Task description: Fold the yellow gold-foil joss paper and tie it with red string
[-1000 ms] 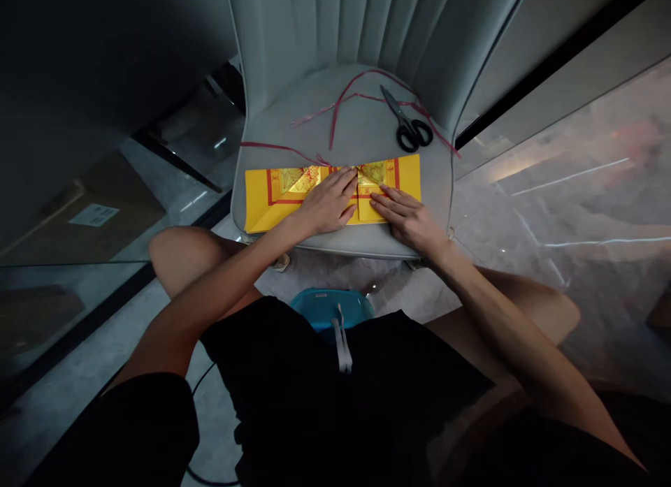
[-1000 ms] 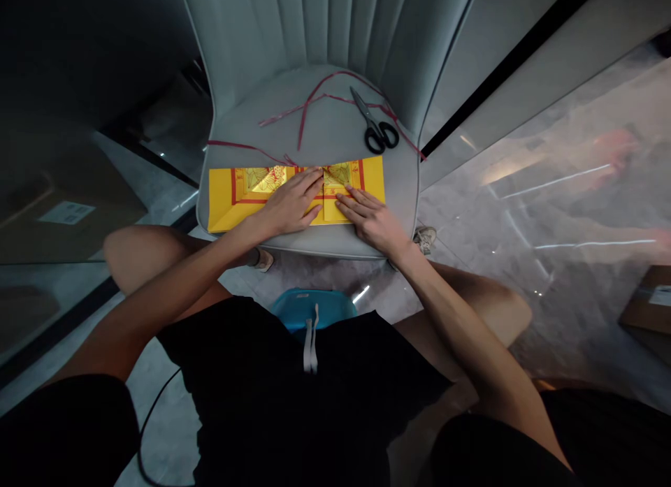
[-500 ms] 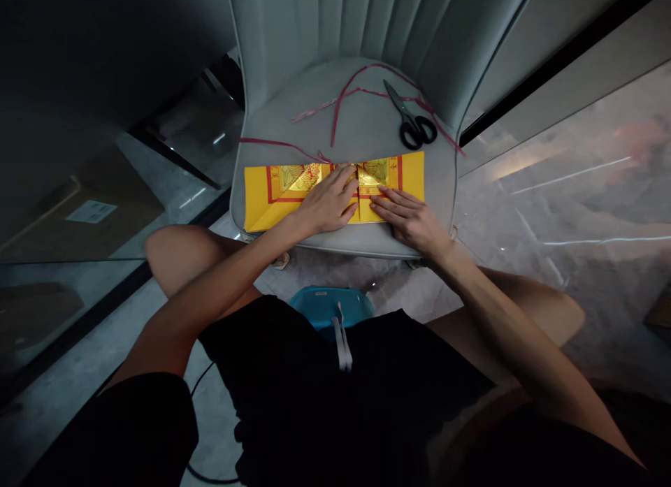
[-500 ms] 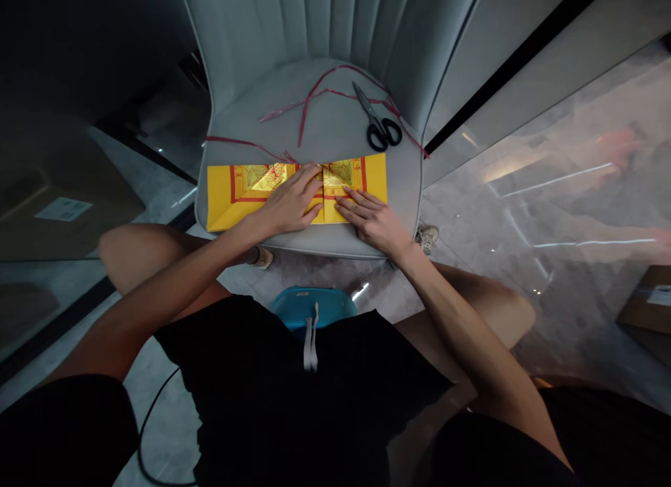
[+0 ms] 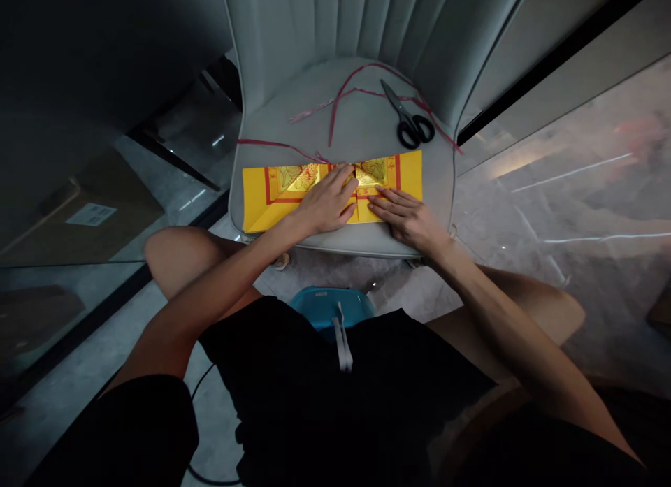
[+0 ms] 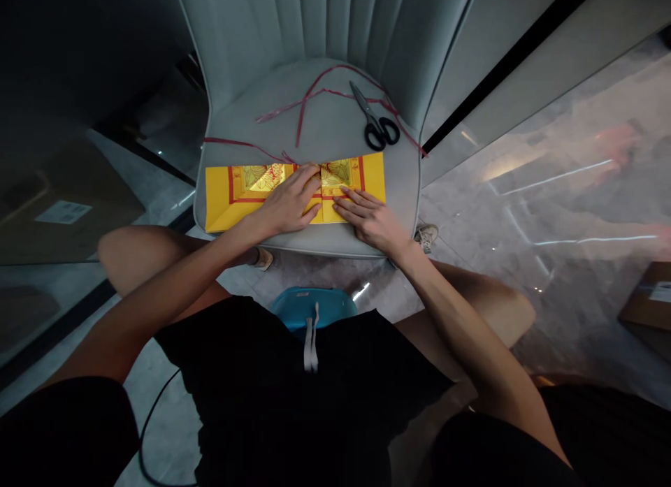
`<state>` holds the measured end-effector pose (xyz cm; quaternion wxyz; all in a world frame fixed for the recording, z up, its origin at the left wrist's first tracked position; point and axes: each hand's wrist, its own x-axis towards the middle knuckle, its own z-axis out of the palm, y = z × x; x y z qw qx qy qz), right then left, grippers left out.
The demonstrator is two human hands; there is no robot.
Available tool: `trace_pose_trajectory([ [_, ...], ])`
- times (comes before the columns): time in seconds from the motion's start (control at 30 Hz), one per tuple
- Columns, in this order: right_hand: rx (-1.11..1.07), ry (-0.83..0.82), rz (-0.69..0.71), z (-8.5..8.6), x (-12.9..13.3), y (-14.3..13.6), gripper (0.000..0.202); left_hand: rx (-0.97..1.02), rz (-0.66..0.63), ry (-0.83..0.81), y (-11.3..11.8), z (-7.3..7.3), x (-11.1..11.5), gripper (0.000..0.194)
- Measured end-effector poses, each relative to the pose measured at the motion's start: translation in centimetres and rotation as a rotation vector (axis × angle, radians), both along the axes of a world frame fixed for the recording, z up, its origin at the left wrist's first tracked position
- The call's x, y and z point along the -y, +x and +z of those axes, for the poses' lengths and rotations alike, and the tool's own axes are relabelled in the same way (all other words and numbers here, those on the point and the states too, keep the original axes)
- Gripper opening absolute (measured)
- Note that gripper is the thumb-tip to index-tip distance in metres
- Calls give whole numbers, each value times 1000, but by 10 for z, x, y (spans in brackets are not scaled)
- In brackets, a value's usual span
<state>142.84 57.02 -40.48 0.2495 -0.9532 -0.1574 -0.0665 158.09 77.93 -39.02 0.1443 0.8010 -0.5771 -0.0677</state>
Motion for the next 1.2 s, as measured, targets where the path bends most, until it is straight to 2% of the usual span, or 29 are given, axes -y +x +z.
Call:
trace_pose_trajectory([
  [0.47,-9,-15,18,-3,2,0,56,-24,-14,26,0,3,-1,63],
  [0.83,24,-45,53,-4,3,0,58,-11,-19,74,1,2,-1,71],
  [1.0,51,-51,64,-5,4,1,57,-24,-6,47,1,1,-1,71],
  [1.2,8,-52,40,-2,3,1,58,-24,7,94,-1,6,2,74],
])
